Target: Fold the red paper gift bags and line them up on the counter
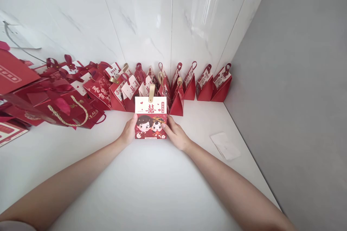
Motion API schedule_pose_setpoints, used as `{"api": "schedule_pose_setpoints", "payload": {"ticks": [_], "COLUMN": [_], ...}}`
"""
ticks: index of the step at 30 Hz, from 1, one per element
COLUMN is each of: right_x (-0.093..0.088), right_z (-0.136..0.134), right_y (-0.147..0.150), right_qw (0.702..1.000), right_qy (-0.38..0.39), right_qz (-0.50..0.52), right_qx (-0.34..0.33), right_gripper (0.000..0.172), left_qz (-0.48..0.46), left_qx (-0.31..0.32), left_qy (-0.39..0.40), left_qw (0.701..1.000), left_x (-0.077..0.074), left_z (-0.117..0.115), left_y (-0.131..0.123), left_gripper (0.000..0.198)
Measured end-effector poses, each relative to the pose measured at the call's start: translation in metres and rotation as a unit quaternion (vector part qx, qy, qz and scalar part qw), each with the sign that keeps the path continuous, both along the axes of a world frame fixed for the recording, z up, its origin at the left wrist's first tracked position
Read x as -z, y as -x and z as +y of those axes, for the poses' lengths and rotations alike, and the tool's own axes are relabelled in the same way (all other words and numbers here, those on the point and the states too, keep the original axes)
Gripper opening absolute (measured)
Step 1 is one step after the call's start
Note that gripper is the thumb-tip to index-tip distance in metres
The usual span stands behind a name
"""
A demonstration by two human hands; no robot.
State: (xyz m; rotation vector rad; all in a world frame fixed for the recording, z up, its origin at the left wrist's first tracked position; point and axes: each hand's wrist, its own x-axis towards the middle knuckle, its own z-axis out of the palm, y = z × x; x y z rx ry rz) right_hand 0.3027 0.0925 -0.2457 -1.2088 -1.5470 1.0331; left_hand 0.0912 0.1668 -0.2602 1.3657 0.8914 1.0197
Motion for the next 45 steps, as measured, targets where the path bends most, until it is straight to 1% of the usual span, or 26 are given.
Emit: {"api": "schedule_pose_setpoints", "payload": {"ticks": [4,8,16,23,31,45], "right_x": [0.0035,0.0058,0.0056,0.0039,0.0044,0.0062], "right_z": [0.0002,0.001,0.0006,-0.0002,0.0001,0.0005], "right_y": [-0.0009,-0.0032,-0.0022,-0.0021,-0.0022,-0.0025], "right_qw": [1.0,1.0,1.0,1.0,1.0,1.0], "right_qy": [-0.003,-0.005,-0.009,-0.007,-0.006,-0.009], "right_qz": [-0.005,-0.013,-0.016,-0.012,-0.012,-0.013], "right_qx": [-0.013,-0.009,-0.007,-0.012,-0.015,-0.014], "right_gripper": [0.056,0.056,0.055,0.05,0.05,0.05], "left_qz": [0.021,0.034,0.02,0.013,0.007,0.009], "left_qx": [-0.017,-0.023,-0.022,-0.022,-0.019,-0.011], "left_qy": [-0.024,-0.038,-0.036,-0.017,-0.02,-0.034], "left_qw": [0.999,0.998,0.999,1.0,1.0,0.999], "left_x": [-0.0027,-0.0049,-0.0073,-0.0054,-0.0032,-0.0078], "left_z": [-0.0007,-0.0017,-0.0019,-0.0004,0.0004,-0.0034], "left_y": [-0.0001,-0.0003,-0.003,-0.0041,-0.0032,-0.0029], "left_gripper": [0.066,0.067,0.067,0.066,0.065,0.064]}}
